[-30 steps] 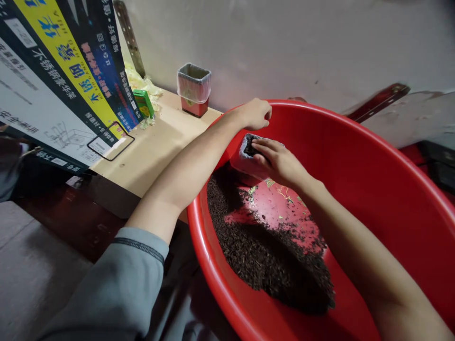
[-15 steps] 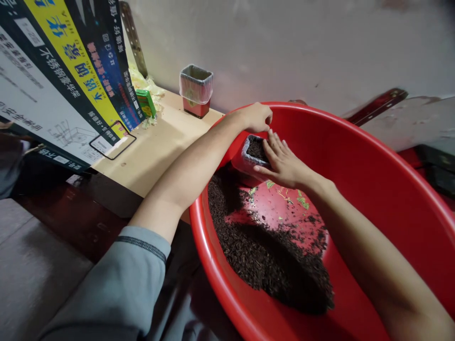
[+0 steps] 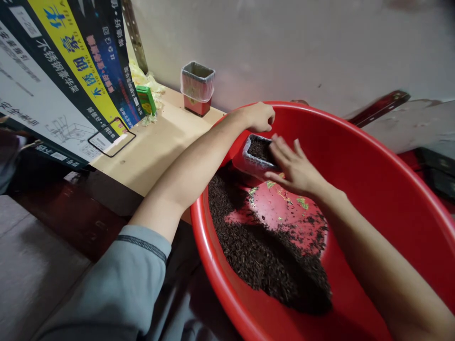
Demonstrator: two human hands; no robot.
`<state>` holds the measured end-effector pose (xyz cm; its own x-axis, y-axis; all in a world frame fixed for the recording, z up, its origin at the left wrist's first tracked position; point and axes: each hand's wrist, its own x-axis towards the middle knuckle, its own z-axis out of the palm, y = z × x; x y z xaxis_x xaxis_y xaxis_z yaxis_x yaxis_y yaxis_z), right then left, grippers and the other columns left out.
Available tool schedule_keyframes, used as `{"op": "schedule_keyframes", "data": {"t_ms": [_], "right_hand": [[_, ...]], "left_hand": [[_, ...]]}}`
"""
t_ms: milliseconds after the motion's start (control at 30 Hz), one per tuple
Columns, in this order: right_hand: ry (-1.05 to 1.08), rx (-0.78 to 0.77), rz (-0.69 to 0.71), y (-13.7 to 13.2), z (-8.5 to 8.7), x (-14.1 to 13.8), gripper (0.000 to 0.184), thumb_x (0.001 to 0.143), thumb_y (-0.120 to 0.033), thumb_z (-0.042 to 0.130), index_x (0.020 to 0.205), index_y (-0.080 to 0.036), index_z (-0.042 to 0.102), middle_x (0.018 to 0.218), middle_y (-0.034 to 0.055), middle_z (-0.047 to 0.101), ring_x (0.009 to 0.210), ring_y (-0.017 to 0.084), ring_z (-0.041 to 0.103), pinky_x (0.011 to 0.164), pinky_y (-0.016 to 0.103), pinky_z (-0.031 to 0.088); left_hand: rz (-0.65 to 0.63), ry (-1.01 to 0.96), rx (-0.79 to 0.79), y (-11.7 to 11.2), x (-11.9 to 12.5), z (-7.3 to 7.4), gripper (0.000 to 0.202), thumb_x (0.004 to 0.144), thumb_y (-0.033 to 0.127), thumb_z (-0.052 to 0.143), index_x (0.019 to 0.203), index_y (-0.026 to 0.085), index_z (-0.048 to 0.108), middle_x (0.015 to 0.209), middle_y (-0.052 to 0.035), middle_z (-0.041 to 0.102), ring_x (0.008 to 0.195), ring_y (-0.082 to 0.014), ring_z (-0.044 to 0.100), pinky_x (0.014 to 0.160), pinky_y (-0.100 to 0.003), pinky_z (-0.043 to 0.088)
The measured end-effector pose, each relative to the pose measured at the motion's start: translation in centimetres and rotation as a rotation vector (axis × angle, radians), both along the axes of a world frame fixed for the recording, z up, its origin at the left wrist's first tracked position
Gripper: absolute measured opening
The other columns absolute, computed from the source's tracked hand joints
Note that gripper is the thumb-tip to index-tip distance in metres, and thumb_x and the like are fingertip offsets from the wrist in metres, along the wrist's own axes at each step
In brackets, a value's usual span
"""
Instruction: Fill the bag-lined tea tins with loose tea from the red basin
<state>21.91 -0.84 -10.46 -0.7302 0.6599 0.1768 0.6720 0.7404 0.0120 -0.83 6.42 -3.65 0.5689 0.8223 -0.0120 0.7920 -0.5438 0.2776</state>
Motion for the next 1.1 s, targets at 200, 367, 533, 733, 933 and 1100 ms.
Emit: {"op": "schedule_keyframes", "data": {"t_ms": [200,367,533,733,933,1100], "right_hand": [[0.035,-0.006,-0.034,-1.6,-1.3,-1.0,0.090,0.097,-0.068,0.036,0.166,-0.022,0.002,0.172,0.0155,0.006,0.157,0.042,0.010,0.121,0.073,0.015],[0.191,-0.052,0.142,-7.1,-4.6,-4.5,0.058,0.100,-0.049,0.046,0.156,-0.033,0.038,0.158,0.0133,0.044,0.145,0.038,0.042,0.114,0.067,0.038],[0.348,-0.238,-0.025,-10.7,-12.6,-9.6,0.068,0.102,-0.052,0.037,0.160,-0.016,0.028,0.157,0.0251,0.036,0.144,0.039,0.039,0.109,0.064,0.043],[0.338,-0.129,0.031,-8.7,-16.5,-12.5,0.052,0.099,-0.053,0.048,0.138,-0.020,0.057,0.147,0.0214,0.046,0.132,0.039,0.044,0.103,0.063,0.043],[0.316,-0.013,0.252,-5.6,-15.9,-12.5,0.028,0.100,-0.040,0.053,0.108,-0.017,0.068,0.112,0.0166,0.063,0.096,0.026,0.058,0.081,0.042,0.055],[0.272,-0.017,0.273,-5.0,-14.7,-13.1,0.021,0.102,-0.030,0.046,0.098,-0.020,0.065,0.094,0.0099,0.066,0.081,0.019,0.061,0.063,0.031,0.051]], "left_hand": [[0.000,-0.043,-0.022,0.9,0.0,-0.8,0.047,0.083,0.022,0.059,0.129,0.026,0.072,0.126,-0.0022,0.072,0.115,-0.0201,0.063,0.103,-0.030,0.043],[-0.006,-0.043,-0.016,0.8,0.0,-0.8,0.046,0.083,0.023,0.058,0.126,0.028,0.073,0.124,-0.0016,0.073,0.113,-0.0218,0.063,0.101,-0.033,0.044],[0.005,-0.028,-0.021,0.4,-0.1,-0.4,0.048,0.082,0.021,0.059,0.128,0.028,0.073,0.126,-0.0021,0.073,0.113,-0.0215,0.063,0.100,-0.031,0.044],[-0.013,-0.062,-0.037,1.1,-0.1,-1.0,0.044,0.083,0.024,0.060,0.125,0.032,0.073,0.124,0.0015,0.073,0.115,-0.0214,0.062,0.102,-0.031,0.043],[-0.023,-0.018,-0.077,1.0,0.1,-0.9,0.044,0.085,0.022,0.062,0.127,0.023,0.073,0.123,-0.0019,0.073,0.114,-0.0206,0.062,0.101,-0.029,0.042],[-0.033,0.010,-0.068,0.7,0.1,-0.7,0.042,0.088,0.022,0.061,0.128,0.021,0.072,0.125,-0.0031,0.073,0.114,-0.0195,0.063,0.100,-0.027,0.043]]}}
